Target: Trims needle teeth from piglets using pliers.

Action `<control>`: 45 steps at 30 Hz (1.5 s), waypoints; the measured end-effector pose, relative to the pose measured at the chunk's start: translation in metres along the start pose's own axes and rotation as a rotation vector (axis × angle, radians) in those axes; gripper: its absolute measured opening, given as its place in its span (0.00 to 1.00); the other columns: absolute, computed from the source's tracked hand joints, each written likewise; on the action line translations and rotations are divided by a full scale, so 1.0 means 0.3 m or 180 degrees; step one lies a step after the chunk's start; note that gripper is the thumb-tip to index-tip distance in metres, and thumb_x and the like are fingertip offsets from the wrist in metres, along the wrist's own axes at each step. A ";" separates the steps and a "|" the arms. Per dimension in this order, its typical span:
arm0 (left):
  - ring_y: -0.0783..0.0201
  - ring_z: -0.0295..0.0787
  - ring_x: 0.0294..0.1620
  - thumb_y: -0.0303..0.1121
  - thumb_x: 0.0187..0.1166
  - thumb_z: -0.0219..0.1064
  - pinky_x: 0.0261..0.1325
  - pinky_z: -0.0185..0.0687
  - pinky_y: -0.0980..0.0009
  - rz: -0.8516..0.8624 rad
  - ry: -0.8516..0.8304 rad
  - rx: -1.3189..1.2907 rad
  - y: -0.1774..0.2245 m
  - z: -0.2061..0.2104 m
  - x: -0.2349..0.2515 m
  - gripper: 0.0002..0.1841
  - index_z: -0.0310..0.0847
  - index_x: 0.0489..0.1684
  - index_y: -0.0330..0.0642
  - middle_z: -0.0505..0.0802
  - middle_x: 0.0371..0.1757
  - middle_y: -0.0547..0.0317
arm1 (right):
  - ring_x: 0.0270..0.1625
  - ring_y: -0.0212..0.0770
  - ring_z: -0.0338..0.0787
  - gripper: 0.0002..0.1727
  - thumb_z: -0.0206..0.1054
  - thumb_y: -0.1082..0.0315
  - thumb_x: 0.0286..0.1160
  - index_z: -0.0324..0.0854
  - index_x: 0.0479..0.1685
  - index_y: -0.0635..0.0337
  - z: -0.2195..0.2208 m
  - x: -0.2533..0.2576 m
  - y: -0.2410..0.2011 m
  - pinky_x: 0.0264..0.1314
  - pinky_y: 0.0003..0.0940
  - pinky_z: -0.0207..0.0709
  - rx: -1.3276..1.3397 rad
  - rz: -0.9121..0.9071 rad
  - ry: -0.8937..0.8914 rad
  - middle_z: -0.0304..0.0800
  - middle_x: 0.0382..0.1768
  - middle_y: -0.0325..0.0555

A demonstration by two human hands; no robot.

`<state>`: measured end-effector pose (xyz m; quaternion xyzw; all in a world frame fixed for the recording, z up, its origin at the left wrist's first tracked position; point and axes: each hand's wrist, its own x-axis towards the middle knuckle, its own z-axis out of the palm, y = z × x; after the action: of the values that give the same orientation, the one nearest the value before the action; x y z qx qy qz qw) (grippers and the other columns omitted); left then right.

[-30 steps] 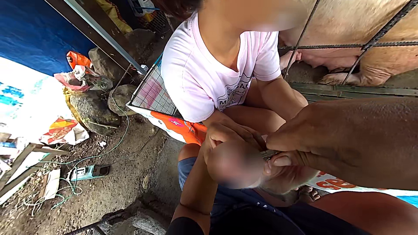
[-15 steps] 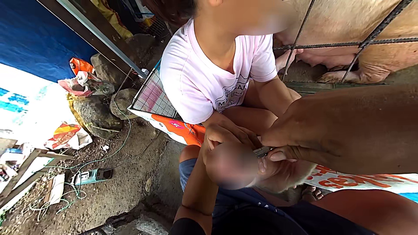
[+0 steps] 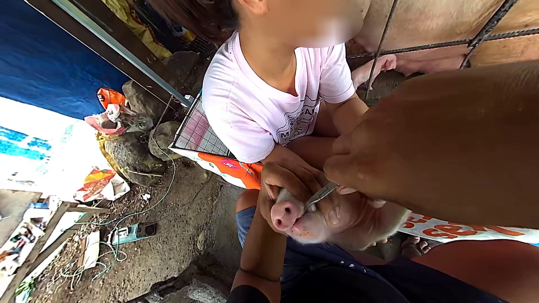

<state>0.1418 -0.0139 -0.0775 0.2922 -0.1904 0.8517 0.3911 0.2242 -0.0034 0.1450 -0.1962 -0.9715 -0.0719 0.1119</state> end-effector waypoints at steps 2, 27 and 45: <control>0.83 0.80 0.32 0.44 0.93 0.35 0.32 0.75 0.87 0.0038 0.0084 -0.0008 0.014 0.049 0.071 0.14 0.62 0.43 0.51 0.78 0.34 0.69 | 0.12 0.30 0.72 0.32 0.49 0.33 0.80 0.81 0.17 0.43 0.006 0.012 -0.013 0.11 0.28 0.59 -0.0061 0.0084 0.0094 0.65 0.12 0.28; 0.51 0.92 0.59 0.34 0.84 0.67 0.68 0.86 0.55 -0.1523 -0.4062 0.2686 0.490 0.229 0.219 0.08 0.83 0.43 0.36 0.95 0.50 0.47 | 0.23 0.23 0.83 0.17 0.54 0.53 0.93 0.82 0.47 0.52 0.060 -0.495 -0.618 0.21 0.20 0.75 0.5066 0.2928 0.0046 0.89 0.28 0.31; 0.56 0.88 0.63 0.30 0.84 0.64 0.79 0.69 0.61 -0.0661 -0.5127 0.2345 0.563 0.072 0.054 0.07 0.85 0.43 0.35 0.95 0.53 0.51 | 0.14 0.30 0.83 0.18 0.49 0.60 0.93 0.84 0.46 0.57 0.290 -0.517 -0.839 0.13 0.23 0.79 0.7720 0.3484 0.0167 0.85 0.20 0.41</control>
<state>0.0095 -0.1218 -0.0670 0.9251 -0.0943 0.3554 0.0951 0.2470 -0.2736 -0.0012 -0.3344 -0.2141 0.8838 0.2476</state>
